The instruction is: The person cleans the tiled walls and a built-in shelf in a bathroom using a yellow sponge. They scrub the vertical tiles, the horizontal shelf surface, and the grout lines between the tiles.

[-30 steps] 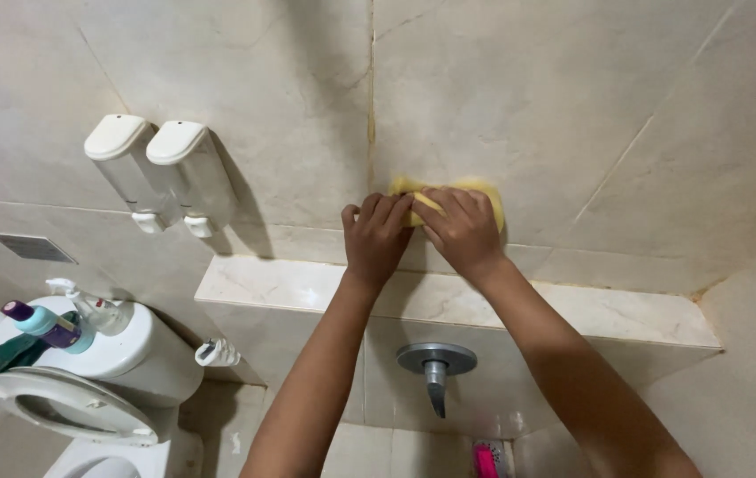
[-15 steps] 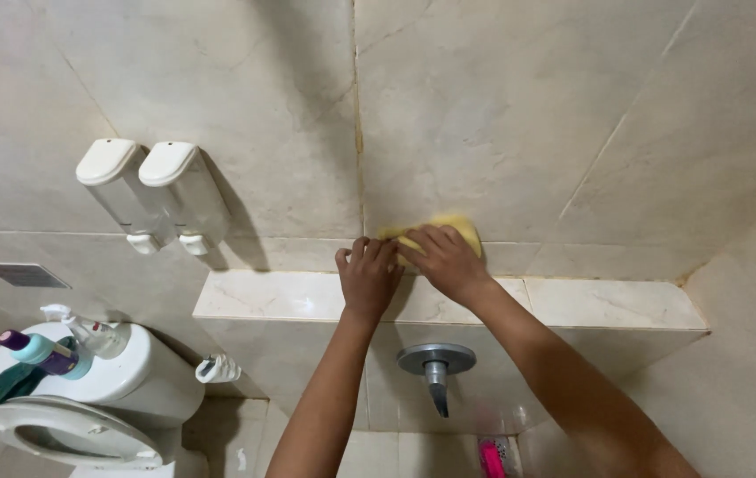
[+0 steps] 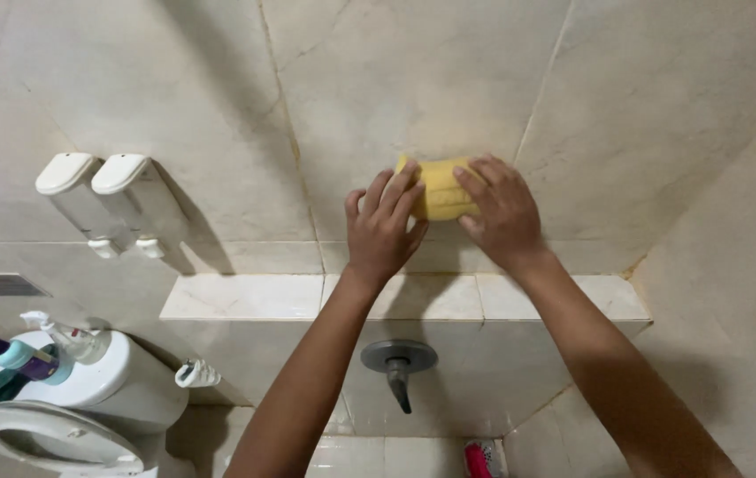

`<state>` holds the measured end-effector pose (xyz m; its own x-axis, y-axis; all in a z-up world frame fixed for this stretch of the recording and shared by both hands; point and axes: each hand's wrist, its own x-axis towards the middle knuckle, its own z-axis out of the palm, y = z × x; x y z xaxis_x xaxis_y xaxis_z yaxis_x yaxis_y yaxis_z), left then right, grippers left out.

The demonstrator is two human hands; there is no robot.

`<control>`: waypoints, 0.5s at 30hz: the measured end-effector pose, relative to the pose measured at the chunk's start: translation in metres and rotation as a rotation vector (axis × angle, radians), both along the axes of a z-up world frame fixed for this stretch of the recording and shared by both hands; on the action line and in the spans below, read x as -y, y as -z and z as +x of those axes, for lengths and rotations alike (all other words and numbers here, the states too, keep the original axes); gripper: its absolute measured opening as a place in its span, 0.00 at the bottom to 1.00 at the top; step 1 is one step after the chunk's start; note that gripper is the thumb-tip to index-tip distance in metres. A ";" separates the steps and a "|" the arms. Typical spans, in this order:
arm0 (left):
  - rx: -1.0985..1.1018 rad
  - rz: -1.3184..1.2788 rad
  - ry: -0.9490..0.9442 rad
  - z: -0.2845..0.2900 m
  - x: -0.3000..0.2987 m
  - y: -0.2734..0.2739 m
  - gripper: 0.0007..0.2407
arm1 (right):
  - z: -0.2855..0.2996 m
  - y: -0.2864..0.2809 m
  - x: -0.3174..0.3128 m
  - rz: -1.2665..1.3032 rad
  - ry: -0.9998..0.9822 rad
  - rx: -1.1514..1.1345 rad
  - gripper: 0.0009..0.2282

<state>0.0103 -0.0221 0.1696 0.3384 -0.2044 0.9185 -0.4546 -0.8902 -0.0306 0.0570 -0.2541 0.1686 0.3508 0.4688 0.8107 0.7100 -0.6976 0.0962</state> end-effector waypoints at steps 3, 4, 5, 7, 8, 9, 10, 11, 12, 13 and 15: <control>0.062 0.010 0.030 0.006 0.030 -0.043 0.25 | -0.013 -0.045 0.024 -0.013 0.148 0.131 0.36; 0.067 0.007 0.035 0.010 0.040 -0.047 0.25 | -0.015 -0.055 0.030 -0.015 0.152 0.137 0.36; 0.059 0.005 0.030 0.014 0.048 -0.050 0.27 | -0.018 -0.064 0.033 -0.004 0.196 0.130 0.35; 0.052 0.000 0.022 0.026 0.059 -0.044 0.30 | -0.014 -0.068 0.043 0.005 0.237 0.125 0.34; 0.042 0.001 0.021 0.035 0.063 -0.036 0.30 | -0.007 -0.062 0.050 -0.028 0.195 0.102 0.33; 0.022 -0.003 0.017 0.042 0.067 -0.024 0.30 | -0.002 -0.054 0.058 -0.065 0.150 0.069 0.33; 0.014 -0.010 0.012 0.042 0.069 -0.012 0.30 | 0.002 -0.043 0.059 -0.073 0.145 0.062 0.33; 0.006 -0.012 0.012 0.043 0.070 -0.001 0.30 | 0.007 -0.032 0.061 -0.058 0.145 0.059 0.32; -0.001 -0.015 0.012 0.045 0.072 0.010 0.30 | 0.012 -0.021 0.062 -0.043 0.144 0.056 0.31; -0.011 -0.019 0.012 0.044 0.076 0.020 0.30 | 0.012 -0.012 0.064 -0.048 0.144 0.046 0.31; -0.048 -0.042 0.013 0.039 0.081 0.040 0.30 | 0.012 0.005 0.065 -0.004 0.072 -0.008 0.30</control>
